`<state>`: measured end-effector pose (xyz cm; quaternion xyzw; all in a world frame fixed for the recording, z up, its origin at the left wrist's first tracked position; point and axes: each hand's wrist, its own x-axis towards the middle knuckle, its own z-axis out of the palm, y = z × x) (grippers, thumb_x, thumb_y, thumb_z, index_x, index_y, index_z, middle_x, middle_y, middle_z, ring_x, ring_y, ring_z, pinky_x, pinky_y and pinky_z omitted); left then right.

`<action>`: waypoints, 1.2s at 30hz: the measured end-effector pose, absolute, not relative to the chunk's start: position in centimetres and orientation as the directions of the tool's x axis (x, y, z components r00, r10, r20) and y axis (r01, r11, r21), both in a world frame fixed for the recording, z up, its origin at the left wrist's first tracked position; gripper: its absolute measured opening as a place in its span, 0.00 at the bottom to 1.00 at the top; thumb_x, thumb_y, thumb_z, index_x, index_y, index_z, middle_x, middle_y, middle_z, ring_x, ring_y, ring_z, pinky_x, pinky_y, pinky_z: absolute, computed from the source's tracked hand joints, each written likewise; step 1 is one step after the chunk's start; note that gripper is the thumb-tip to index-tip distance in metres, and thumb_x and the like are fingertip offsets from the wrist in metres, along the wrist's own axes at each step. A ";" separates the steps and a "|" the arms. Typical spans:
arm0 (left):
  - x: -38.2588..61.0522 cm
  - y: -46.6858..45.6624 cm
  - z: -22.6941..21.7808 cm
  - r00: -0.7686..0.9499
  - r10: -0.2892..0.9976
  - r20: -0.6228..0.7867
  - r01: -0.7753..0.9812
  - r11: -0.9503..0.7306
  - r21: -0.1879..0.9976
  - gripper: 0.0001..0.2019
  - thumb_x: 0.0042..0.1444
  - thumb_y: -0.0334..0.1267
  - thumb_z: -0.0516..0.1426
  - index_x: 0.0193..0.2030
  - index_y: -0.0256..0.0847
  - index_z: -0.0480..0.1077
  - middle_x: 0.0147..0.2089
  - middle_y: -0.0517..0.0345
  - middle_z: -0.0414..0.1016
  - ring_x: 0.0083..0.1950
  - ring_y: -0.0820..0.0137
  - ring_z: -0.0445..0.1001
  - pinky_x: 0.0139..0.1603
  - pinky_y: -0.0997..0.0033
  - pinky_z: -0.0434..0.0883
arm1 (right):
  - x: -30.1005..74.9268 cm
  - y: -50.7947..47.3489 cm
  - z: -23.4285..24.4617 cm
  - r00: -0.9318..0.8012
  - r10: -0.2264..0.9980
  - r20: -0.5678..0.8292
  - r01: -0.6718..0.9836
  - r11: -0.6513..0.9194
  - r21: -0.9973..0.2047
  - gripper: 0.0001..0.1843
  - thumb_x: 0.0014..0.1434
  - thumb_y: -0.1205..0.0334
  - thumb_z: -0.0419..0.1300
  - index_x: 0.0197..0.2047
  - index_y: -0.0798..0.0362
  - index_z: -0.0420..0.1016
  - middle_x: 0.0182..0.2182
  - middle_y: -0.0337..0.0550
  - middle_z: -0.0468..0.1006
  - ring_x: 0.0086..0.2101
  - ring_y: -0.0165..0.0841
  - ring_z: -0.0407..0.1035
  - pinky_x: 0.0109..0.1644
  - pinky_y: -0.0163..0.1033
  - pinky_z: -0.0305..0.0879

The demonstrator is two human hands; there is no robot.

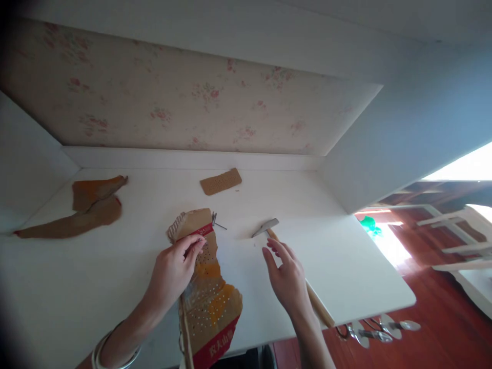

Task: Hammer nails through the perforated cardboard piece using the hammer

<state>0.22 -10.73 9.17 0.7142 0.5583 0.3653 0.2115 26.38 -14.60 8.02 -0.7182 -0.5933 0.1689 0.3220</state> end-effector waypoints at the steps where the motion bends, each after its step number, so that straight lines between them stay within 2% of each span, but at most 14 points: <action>1: 0.2 -10.7 9.2 0.104 0.955 0.277 0.648 -0.277 0.710 0.07 0.65 0.37 0.53 0.43 0.43 0.73 0.36 0.60 0.82 0.35 0.69 0.81 0.38 0.73 0.74 | 27.3 -14.7 7.2 0.230 0.958 0.172 0.797 -0.083 -0.598 0.18 0.66 0.50 0.52 0.52 0.50 0.73 0.46 0.49 0.78 0.43 0.40 0.73 0.40 0.43 0.73; 3: 0.2 -10.7 9.3 0.099 0.956 0.275 0.651 -0.271 0.709 0.07 0.65 0.38 0.53 0.42 0.44 0.73 0.34 0.60 0.82 0.34 0.69 0.81 0.36 0.74 0.74 | 28.8 -14.8 5.5 0.194 0.957 0.215 0.905 -0.090 -0.417 0.19 0.65 0.51 0.52 0.55 0.50 0.72 0.49 0.51 0.75 0.48 0.44 0.70 0.52 0.52 0.68; 6: 0.1 -10.7 9.2 0.094 0.958 0.273 0.658 -0.265 0.705 0.08 0.65 0.39 0.53 0.42 0.44 0.72 0.35 0.60 0.82 0.33 0.69 0.80 0.35 0.74 0.73 | 30.2 -14.7 3.4 0.190 0.971 0.142 0.959 -0.153 -0.237 0.23 0.64 0.53 0.54 0.59 0.53 0.67 0.52 0.54 0.72 0.49 0.47 0.67 0.53 0.53 0.65; 9: 0.1 -10.7 9.1 0.102 0.956 0.275 0.663 -0.271 0.698 0.08 0.65 0.39 0.52 0.43 0.44 0.72 0.36 0.59 0.82 0.33 0.69 0.80 0.35 0.74 0.73 | 30.5 -14.3 2.2 0.211 0.977 0.042 0.959 -0.199 -0.201 0.20 0.66 0.57 0.52 0.58 0.55 0.66 0.49 0.55 0.73 0.46 0.47 0.68 0.49 0.50 0.65; 11: 0.1 -10.7 9.1 0.114 0.951 0.287 0.665 -0.287 0.689 0.08 0.66 0.39 0.52 0.43 0.44 0.72 0.37 0.59 0.82 0.34 0.69 0.80 0.36 0.74 0.73 | 30.3 -14.0 1.9 0.232 0.972 0.025 0.952 -0.222 -0.210 0.17 0.67 0.59 0.50 0.55 0.55 0.69 0.46 0.56 0.74 0.44 0.46 0.69 0.47 0.48 0.65; 17: 0.1 -10.8 8.9 0.135 0.940 0.314 0.669 -0.320 0.671 0.07 0.65 0.36 0.51 0.43 0.44 0.71 0.36 0.59 0.81 0.34 0.70 0.80 0.37 0.74 0.73 | 29.4 -13.6 2.4 0.307 0.951 -0.039 0.894 -0.302 -0.331 0.13 0.68 0.58 0.47 0.45 0.51 0.72 0.41 0.52 0.74 0.34 0.40 0.71 0.35 0.41 0.62; 19: 0.1 -10.8 8.9 0.134 0.939 0.317 0.662 -0.322 0.676 0.07 0.66 0.36 0.51 0.43 0.44 0.71 0.37 0.59 0.81 0.34 0.70 0.80 0.36 0.74 0.73 | 29.2 -13.6 2.8 0.333 0.941 -0.069 0.850 -0.331 -0.409 0.15 0.68 0.57 0.46 0.44 0.52 0.71 0.39 0.50 0.75 0.32 0.38 0.72 0.33 0.40 0.62; 23: 0.1 -10.8 8.8 0.135 0.940 0.312 0.660 -0.320 0.679 0.07 0.66 0.36 0.51 0.44 0.44 0.71 0.38 0.58 0.82 0.33 0.70 0.80 0.35 0.74 0.73 | 28.0 -13.9 4.5 0.348 0.925 -0.150 0.724 -0.367 -0.584 0.23 0.69 0.50 0.39 0.41 0.52 0.71 0.27 0.42 0.75 0.26 0.35 0.71 0.27 0.37 0.63; 26: 0.1 -10.8 8.8 0.144 0.935 0.324 0.670 -0.333 0.663 0.07 0.66 0.36 0.51 0.44 0.44 0.71 0.38 0.57 0.82 0.34 0.69 0.81 0.34 0.74 0.74 | 26.3 -14.5 6.3 0.303 0.916 -0.262 0.528 -0.391 -0.754 0.25 0.67 0.43 0.39 0.43 0.51 0.69 0.24 0.33 0.68 0.18 0.27 0.62 0.18 0.31 0.56; 27: 0.1 -10.8 8.8 0.148 0.931 0.333 0.672 -0.342 0.657 0.08 0.66 0.36 0.51 0.44 0.44 0.71 0.38 0.57 0.82 0.34 0.69 0.81 0.34 0.74 0.74 | 25.7 -14.7 6.8 0.270 0.898 -0.348 0.344 -0.427 -0.836 0.23 0.65 0.41 0.44 0.41 0.50 0.68 0.22 0.30 0.64 0.16 0.25 0.57 0.16 0.29 0.51; 28: 0.1 -10.8 8.9 0.151 0.927 0.342 0.673 -0.350 0.652 0.08 0.65 0.36 0.51 0.44 0.43 0.72 0.39 0.56 0.82 0.34 0.68 0.81 0.34 0.74 0.75 | 25.2 -15.0 7.4 0.240 0.876 -0.418 0.176 -0.463 -0.869 0.21 0.63 0.40 0.49 0.37 0.50 0.66 0.22 0.27 0.60 0.15 0.22 0.53 0.14 0.27 0.47; 30: 0.1 -10.8 8.8 0.157 0.920 0.360 0.672 -0.367 0.644 0.08 0.65 0.36 0.52 0.44 0.43 0.72 0.39 0.56 0.82 0.34 0.68 0.81 0.34 0.74 0.75 | 24.2 -15.4 8.2 0.172 0.845 -0.507 -0.051 -0.507 -0.861 0.21 0.59 0.39 0.56 0.33 0.49 0.63 0.21 0.25 0.56 0.14 0.20 0.47 0.13 0.25 0.43; 31: 0.1 -10.7 8.8 0.160 0.916 0.368 0.673 -0.374 0.639 0.08 0.65 0.36 0.52 0.44 0.43 0.72 0.39 0.56 0.82 0.35 0.68 0.81 0.34 0.74 0.76 | 23.9 -15.5 8.6 0.153 0.839 -0.522 -0.092 -0.514 -0.853 0.21 0.58 0.39 0.58 0.32 0.49 0.62 0.20 0.24 0.56 0.14 0.19 0.46 0.13 0.25 0.42; 36: 0.2 -10.7 8.6 0.175 0.893 0.415 0.683 -0.413 0.602 0.08 0.65 0.36 0.53 0.44 0.43 0.73 0.40 0.56 0.83 0.37 0.67 0.82 0.38 0.72 0.77 | 22.6 -16.3 10.3 0.064 0.873 -0.483 -0.111 -0.475 -0.873 0.22 0.59 0.38 0.57 0.35 0.50 0.64 0.20 0.24 0.55 0.15 0.18 0.44 0.13 0.24 0.41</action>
